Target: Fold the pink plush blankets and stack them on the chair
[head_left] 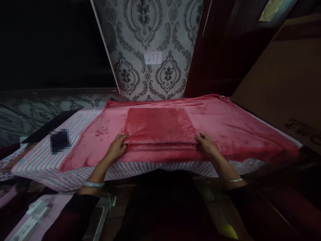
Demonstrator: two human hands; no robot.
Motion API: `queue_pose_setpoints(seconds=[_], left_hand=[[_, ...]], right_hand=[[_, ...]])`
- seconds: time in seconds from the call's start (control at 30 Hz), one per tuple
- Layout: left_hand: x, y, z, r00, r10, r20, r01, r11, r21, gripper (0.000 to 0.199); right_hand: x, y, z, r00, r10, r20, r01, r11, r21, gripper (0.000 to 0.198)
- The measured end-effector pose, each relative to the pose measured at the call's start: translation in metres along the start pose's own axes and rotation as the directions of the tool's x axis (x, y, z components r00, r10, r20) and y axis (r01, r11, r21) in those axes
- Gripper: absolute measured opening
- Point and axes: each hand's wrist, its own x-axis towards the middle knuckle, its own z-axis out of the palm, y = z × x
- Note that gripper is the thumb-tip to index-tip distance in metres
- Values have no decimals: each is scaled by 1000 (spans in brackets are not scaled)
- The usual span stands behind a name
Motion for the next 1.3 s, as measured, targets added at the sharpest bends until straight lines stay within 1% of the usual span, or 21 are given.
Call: queue_pose_setpoints(seconds=[0.03,0.07,0.1,0.13,0.17,0.2,0.23,0.27,0.3,0.33,0.37,0.4,0.47,0.53,0.57,0.63,0.7,0.8,0.87,1.1,1.3], left_hand=[[2,0,-8,1000,21,9,-21,1000,2,55],[5,1,-16,999,53,0,-53,999,3,54],[9,5,-23,996,89,-25,-89,996,0,53],[14,12,-30,991,124,-58,-124,992,-2,51],[22,20,-34,985,151,-88,-152,988,3,51],[31,31,-36,980,169,-103,-169,986,16,52],[42,43,-35,979,177,-99,-174,984,41,54],[53,55,-32,980,178,-84,-172,982,80,57],[64,66,-26,983,174,-66,-165,978,127,60],[74,76,-18,985,165,-52,-153,973,174,63],[82,83,-8,988,150,-40,-138,967,215,66],[89,87,3,993,119,-20,-111,962,248,68],[94,87,23,999,21,49,-34,958,284,70],[92,80,40,990,-71,121,33,956,292,71],[89,76,46,985,-96,142,51,955,293,71],[85,69,52,982,-103,156,50,949,311,72],[83,66,55,982,-107,155,44,932,360,72],[83,65,55,981,-117,155,37,897,441,72],[84,65,56,980,-121,159,33,884,466,72],[84,67,54,979,-122,163,31,881,472,73],[79,74,46,968,-149,203,44,894,446,74]], right_hand=[[3,-2,-3,998,-61,-15,59,993,-105,39],[6,-8,-5,988,-151,-29,141,965,-222,42],[8,-17,-5,964,-263,-29,238,910,-338,47],[11,-28,-2,925,-379,-1,341,832,-437,52],[14,-42,4,876,-478,55,437,742,-509,56],[16,-56,14,826,-550,128,520,651,-553,60],[19,-71,27,782,-588,208,584,575,-573,62],[22,-85,41,751,-599,277,626,515,-585,64],[25,-96,57,734,-598,322,646,471,-600,65],[27,-103,72,732,-587,347,647,439,-623,66],[29,-106,86,742,-567,358,633,416,-653,66],[31,-103,98,763,-538,359,606,399,-689,66],[33,-86,113,815,-460,353,535,363,-763,63],[34,-60,119,852,-389,349,480,316,-819,60],[34,-47,119,858,-374,351,467,290,-835,59],[34,-29,118,859,-370,355,459,247,-853,59],[34,-23,116,860,-368,353,449,221,-865,59],[33,-27,117,872,-345,347,430,203,-880,60],[33,-30,118,875,-337,349,426,191,-884,60],[35,-29,118,864,-359,353,425,144,-894,59],[27,-34,109,872,-301,386,432,103,-896,61]])
